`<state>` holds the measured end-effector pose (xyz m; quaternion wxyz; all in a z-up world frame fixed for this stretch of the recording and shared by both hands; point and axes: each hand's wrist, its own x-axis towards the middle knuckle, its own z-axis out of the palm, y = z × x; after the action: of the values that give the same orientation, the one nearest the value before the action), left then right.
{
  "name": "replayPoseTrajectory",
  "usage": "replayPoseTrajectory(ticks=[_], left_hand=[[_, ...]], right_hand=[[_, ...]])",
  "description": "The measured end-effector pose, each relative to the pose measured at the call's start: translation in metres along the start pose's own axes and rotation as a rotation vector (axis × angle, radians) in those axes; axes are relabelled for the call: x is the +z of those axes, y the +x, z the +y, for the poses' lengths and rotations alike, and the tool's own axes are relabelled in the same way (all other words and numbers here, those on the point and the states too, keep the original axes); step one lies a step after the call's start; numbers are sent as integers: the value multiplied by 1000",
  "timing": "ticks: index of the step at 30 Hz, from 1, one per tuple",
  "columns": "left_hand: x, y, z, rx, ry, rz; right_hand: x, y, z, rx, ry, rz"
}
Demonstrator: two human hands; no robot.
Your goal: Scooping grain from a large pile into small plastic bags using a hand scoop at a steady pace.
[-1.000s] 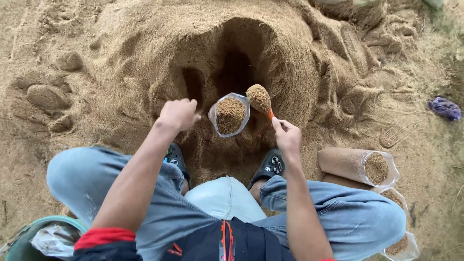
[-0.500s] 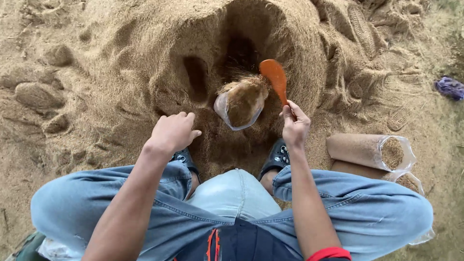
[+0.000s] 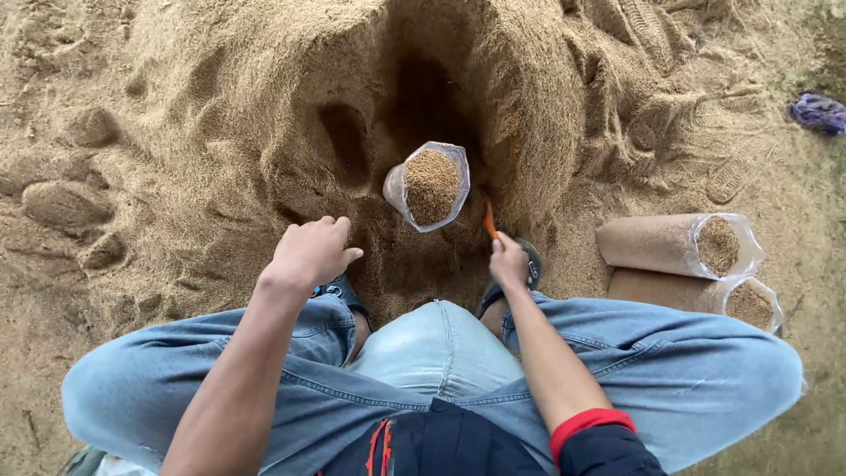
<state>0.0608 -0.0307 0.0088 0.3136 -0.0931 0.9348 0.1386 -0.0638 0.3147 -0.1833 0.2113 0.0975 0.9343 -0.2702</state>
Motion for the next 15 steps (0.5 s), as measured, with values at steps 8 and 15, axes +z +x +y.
replayPoseTrajectory(ticks=[8, 15], left_hand=[[-5, -13, -1, -45, -50, 39], [7, 7, -18, -115, -13, 1]], right_hand=[[25, 51, 18, 183, 547, -110], [-48, 18, -68, 2, 735, -106]])
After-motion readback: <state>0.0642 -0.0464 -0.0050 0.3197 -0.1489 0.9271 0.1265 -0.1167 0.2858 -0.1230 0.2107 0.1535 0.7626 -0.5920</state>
